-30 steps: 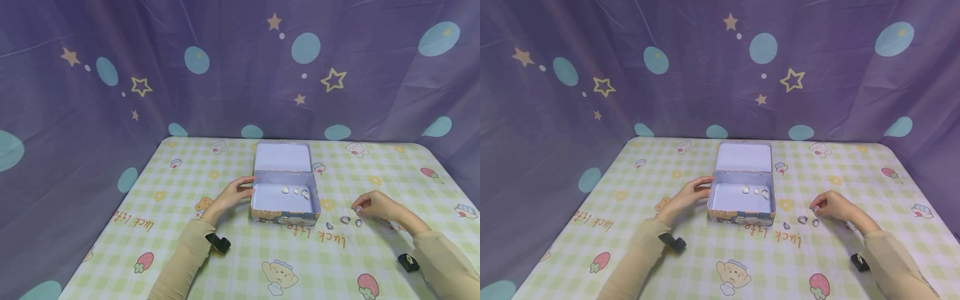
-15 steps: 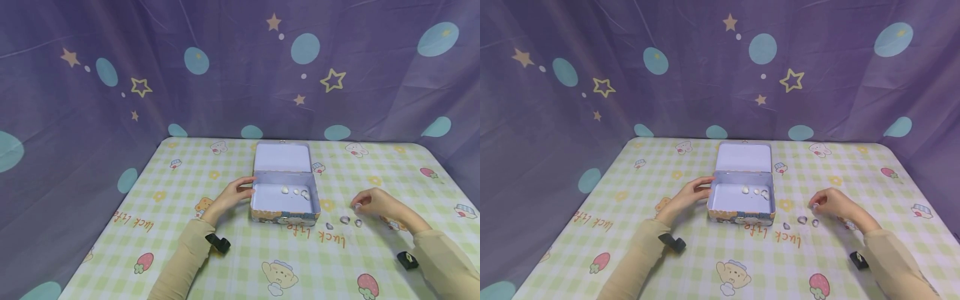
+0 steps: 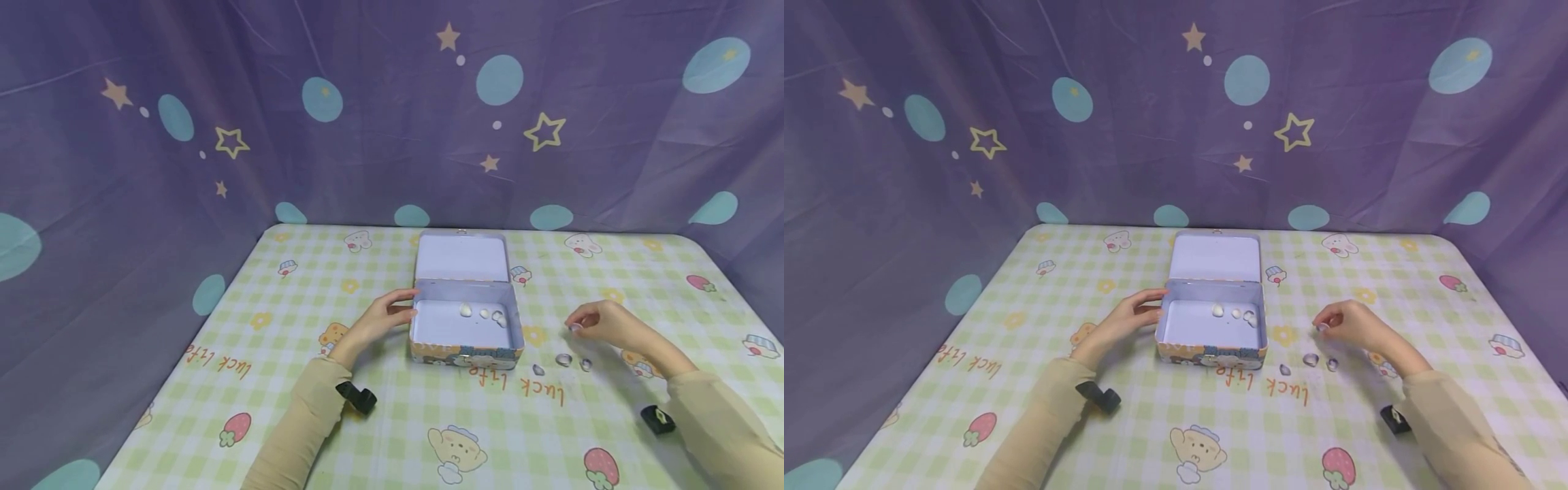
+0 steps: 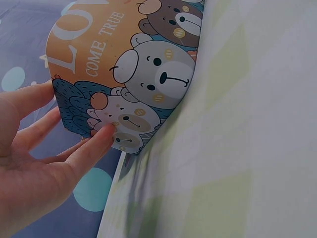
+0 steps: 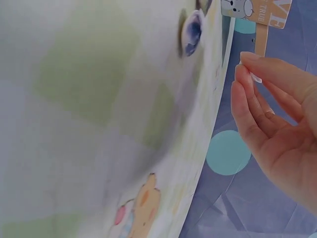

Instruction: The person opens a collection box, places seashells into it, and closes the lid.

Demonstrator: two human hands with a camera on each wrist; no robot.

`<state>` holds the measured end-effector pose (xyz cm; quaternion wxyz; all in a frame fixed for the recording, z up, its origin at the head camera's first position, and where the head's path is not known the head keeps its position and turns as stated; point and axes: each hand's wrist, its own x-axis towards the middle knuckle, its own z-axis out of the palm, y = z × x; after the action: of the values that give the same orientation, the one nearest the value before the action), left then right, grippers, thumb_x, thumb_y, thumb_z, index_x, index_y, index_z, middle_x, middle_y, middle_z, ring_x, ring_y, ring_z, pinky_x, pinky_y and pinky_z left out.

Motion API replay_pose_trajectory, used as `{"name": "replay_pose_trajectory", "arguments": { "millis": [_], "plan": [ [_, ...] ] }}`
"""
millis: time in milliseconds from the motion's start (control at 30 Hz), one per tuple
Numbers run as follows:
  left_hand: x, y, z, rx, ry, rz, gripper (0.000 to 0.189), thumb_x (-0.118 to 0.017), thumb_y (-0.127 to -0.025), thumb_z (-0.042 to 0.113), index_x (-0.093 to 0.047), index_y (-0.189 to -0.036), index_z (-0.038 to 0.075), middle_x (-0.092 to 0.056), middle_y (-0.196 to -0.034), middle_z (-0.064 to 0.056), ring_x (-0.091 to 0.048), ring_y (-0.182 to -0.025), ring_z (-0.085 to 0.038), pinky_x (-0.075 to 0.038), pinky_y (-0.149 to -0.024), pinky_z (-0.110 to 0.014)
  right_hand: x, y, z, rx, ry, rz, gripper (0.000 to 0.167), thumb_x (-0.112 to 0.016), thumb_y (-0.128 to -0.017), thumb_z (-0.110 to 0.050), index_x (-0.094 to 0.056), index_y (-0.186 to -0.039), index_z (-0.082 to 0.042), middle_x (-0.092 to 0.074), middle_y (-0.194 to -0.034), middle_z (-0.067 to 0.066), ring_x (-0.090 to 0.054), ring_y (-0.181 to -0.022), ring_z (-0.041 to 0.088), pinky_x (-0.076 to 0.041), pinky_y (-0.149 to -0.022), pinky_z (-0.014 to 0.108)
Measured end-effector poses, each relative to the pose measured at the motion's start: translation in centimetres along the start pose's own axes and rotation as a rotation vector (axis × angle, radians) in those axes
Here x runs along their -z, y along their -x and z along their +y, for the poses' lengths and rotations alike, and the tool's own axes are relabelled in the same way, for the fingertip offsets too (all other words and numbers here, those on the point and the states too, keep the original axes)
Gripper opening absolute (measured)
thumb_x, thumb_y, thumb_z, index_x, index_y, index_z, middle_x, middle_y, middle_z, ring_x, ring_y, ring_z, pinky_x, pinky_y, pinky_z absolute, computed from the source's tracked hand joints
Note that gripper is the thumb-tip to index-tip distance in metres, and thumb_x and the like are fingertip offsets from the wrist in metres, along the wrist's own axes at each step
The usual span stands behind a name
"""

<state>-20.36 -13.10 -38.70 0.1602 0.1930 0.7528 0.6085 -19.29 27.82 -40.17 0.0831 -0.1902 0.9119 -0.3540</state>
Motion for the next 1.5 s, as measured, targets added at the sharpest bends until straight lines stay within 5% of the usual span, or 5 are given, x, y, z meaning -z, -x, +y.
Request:
{"name": "replay_pose_trajectory", "arguments": {
  "millis": [433,833,1133,1500],
  "plan": [
    [0.1,-0.1,0.0,-0.002,0.005,-0.007,0.044,-0.051,-0.088,0.002,-0.037,-0.129,-0.007,-0.033,-0.134,-0.026,-0.037,-0.118,-0.043,-0.045,-0.091,-0.036,-0.1,-1.3,-1.8,0.021,0.032,0.084,0.017,-0.067,-0.077,-0.009,-0.066,-0.093,-0.001,-0.066,-0.081,0.005,-0.056,-0.069,0.001,-0.050,-0.059,0.020],
    [0.5,-1.3,-2.8,-0.032,0.010,0.006,0.046,-0.055,-0.087,0.009,-0.041,-0.130,-0.001,-0.037,-0.133,-0.022,-0.041,-0.116,-0.041,-0.047,-0.089,-0.033,0.0,-2.6,-3.5,0.054,0.029,0.088,0.016,-0.066,-0.079,-0.012,-0.066,-0.093,-0.003,-0.066,-0.079,0.002,-0.058,-0.070,0.004,-0.049,-0.059,0.021],
    [0.2,-0.5,-0.8,-0.022,0.014,-0.005,0.045,-0.051,-0.088,0.001,-0.037,-0.129,-0.008,-0.033,-0.133,-0.028,-0.038,-0.116,-0.045,-0.045,-0.091,-0.037,-0.2,-3.7,-4.6,0.080,0.022,0.090,0.013,-0.065,-0.080,-0.014,-0.067,-0.092,-0.010,-0.066,-0.085,0.003,-0.059,-0.077,0.009,-0.051,-0.064,0.022],
    [0.6,-1.2,-2.8,-0.030,-0.015,0.009,0.046,-0.055,-0.087,0.010,-0.040,-0.130,0.000,-0.037,-0.134,-0.021,-0.042,-0.116,-0.039,-0.047,-0.089,-0.033,-0.5,-5.2,-6.4,0.167,0.017,0.082,0.011,-0.065,-0.078,-0.004,-0.067,-0.089,-0.004,-0.066,-0.088,0.009,-0.060,-0.076,0.012,-0.052,-0.063,0.022]
  ]
}}
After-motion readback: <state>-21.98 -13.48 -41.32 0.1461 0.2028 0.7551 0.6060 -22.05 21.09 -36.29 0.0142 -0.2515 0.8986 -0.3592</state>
